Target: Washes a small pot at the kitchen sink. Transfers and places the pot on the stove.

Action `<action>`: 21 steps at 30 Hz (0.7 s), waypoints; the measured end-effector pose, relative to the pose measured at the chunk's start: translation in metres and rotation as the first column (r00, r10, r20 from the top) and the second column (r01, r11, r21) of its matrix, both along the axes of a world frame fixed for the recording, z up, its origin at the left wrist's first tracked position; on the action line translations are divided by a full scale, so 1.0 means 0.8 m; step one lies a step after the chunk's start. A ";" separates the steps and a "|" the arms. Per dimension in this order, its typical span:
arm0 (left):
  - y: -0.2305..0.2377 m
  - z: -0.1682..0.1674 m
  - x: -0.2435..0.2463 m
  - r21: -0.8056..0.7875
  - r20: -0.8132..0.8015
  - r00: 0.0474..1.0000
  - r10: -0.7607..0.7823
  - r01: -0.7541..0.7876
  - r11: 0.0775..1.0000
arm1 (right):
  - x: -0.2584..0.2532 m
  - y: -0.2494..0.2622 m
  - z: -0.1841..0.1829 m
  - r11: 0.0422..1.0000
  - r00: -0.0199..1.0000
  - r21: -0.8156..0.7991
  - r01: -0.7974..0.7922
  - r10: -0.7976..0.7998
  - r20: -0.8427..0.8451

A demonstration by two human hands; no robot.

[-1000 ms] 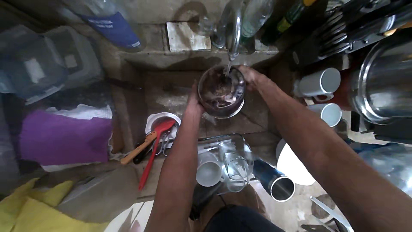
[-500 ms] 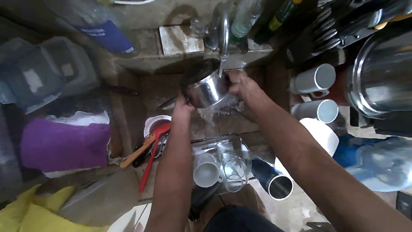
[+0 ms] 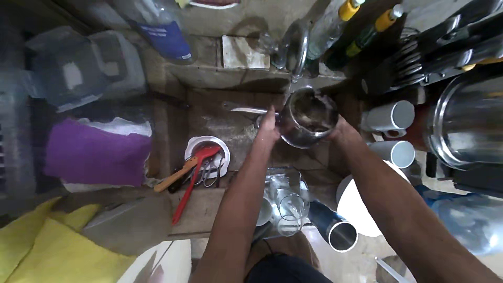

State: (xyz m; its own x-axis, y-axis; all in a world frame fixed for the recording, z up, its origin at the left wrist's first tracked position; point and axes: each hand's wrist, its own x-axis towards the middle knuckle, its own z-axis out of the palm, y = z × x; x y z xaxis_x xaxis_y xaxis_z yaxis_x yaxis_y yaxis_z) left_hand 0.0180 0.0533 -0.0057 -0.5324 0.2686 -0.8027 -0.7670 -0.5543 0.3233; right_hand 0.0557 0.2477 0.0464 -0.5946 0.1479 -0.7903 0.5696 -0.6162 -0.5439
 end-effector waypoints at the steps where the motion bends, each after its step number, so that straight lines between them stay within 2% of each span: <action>1: 0.001 -0.007 0.002 0.017 -0.022 1.000 0.008 -0.008 1.000 | 0.001 -0.004 0.010 0.999 0.999 0.020 0.033 -0.032 -0.031; 3: 0.003 -0.006 0.007 0.035 -0.034 0.998 0.052 -0.051 0.998 | 0.001 0.000 0.015 0.988 0.997 0.150 -0.035 0.045 -0.066; 5: 0.004 0.003 0.007 0.000 0.000 0.996 0.093 -0.093 0.996 | -0.001 -0.005 0.028 0.895 0.990 0.427 -0.130 0.138 0.013; 7: 0.009 0.001 0.000 -0.049 0.024 0.983 0.179 -0.178 0.983 | 0.009 -0.009 0.051 0.782 0.975 0.591 -0.199 0.218 0.041; 9: 0.012 -0.005 -0.015 -0.028 0.078 0.944 0.322 -0.321 0.947 | 0.023 -0.005 0.070 0.691 0.962 0.683 -0.236 0.266 0.062; 13: -0.003 -0.003 -0.037 -0.018 0.091 0.928 0.362 -0.362 0.932 | 0.036 0.004 0.110 0.573 0.942 0.800 -0.180 0.336 -0.029; 16: -0.010 -0.002 -0.050 -0.071 0.031 0.969 0.246 -0.244 0.967 | 0.044 0.008 0.141 0.470 0.869 0.874 -0.121 0.476 -0.135; 17: -0.017 0.002 -0.052 -0.140 0.004 0.988 0.152 -0.150 0.979 | 0.047 0.008 0.154 0.433 0.836 0.895 -0.108 0.527 -0.155; 18: -0.023 0.009 -0.055 -0.276 -0.030 0.998 0.048 -0.054 0.960 | 0.051 0.008 0.168 0.384 0.798 0.918 -0.100 0.582 -0.157; 20: -0.042 0.028 -0.072 -0.548 -0.115 0.976 -0.184 0.093 0.831 | 0.059 0.011 0.195 0.251 0.715 0.965 -0.072 0.688 -0.125; 21: -0.050 0.038 -0.087 -0.687 -0.135 0.946 -0.295 0.125 0.715 | 0.063 0.014 0.205 0.174 0.672 0.984 -0.044 0.734 -0.100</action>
